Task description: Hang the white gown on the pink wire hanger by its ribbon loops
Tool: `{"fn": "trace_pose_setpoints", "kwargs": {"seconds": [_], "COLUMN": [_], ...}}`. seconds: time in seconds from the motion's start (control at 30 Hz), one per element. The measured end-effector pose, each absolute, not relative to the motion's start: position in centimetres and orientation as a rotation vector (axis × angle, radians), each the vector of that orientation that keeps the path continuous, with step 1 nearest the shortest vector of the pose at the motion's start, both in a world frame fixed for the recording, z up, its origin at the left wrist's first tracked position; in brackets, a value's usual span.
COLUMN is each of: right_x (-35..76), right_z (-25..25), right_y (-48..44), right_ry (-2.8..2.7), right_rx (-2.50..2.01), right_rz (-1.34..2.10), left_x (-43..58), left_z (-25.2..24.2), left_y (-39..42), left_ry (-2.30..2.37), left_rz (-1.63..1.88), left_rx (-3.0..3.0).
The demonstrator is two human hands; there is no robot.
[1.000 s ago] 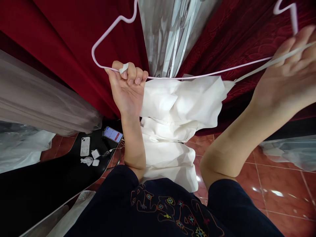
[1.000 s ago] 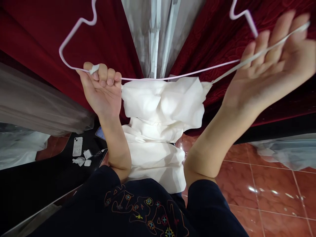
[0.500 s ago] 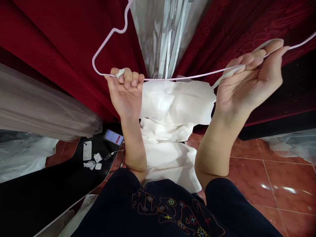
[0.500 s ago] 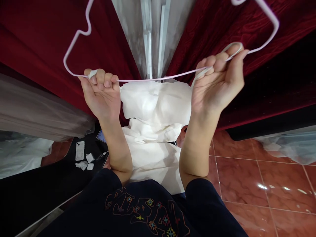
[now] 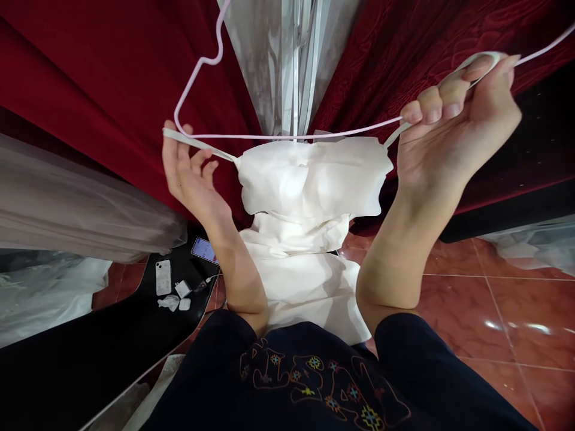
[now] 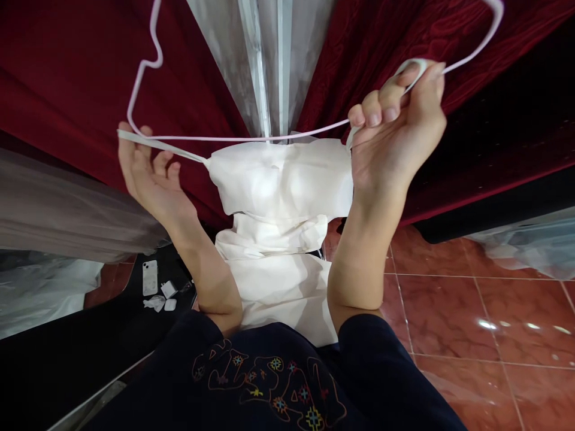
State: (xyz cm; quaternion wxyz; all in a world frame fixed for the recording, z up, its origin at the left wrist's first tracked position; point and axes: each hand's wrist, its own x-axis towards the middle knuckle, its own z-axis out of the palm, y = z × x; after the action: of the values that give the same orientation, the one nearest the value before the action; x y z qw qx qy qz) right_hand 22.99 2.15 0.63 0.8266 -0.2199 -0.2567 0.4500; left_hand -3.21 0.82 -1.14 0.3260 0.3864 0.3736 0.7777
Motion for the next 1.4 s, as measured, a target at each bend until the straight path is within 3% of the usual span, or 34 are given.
{"fn": "trace_pose_setpoints", "kwargs": {"seconds": [0.1, 0.2, 0.63, 0.93, 1.07, 1.23, 1.4], "right_x": [22.8, 22.4, 22.4, 22.2, 22.0, 21.0, 20.6], "right_z": [0.6, 0.6, 0.3, 0.1, 0.2, 0.5, 0.4], "right_y": [2.2, 2.4, 2.9, 2.9, 3.0, 2.8, 2.9], "right_ry": [-0.539, -0.509, -0.528, -0.502, -0.479, -0.488, -0.479], "right_rx": [-0.505, -0.546, -0.514, -0.473, -0.482, -0.584, -0.505], "right_rz": [0.944, 0.939, 0.943, 0.978, 0.946, 0.97, 0.949], "left_x": [-3.8, -4.0, -4.8, -4.4, -4.5, -4.2, -3.3], "left_z": [-1.4, -1.0, 4.4, 6.3, 4.9, 2.4, 1.0], "left_y": [1.1, 1.6, 2.0, 3.9, 3.9, 4.0, 3.6], "left_ry": [1.199, 1.119, 1.159, 1.189, 1.065, 0.736, 0.294], "left_rz": [2.301, 2.371, 1.658, 1.469, 1.608, 2.017, 1.808], "left_rx": [1.163, 1.372, 2.043, 2.219, 2.053, 1.169, 0.701]}}
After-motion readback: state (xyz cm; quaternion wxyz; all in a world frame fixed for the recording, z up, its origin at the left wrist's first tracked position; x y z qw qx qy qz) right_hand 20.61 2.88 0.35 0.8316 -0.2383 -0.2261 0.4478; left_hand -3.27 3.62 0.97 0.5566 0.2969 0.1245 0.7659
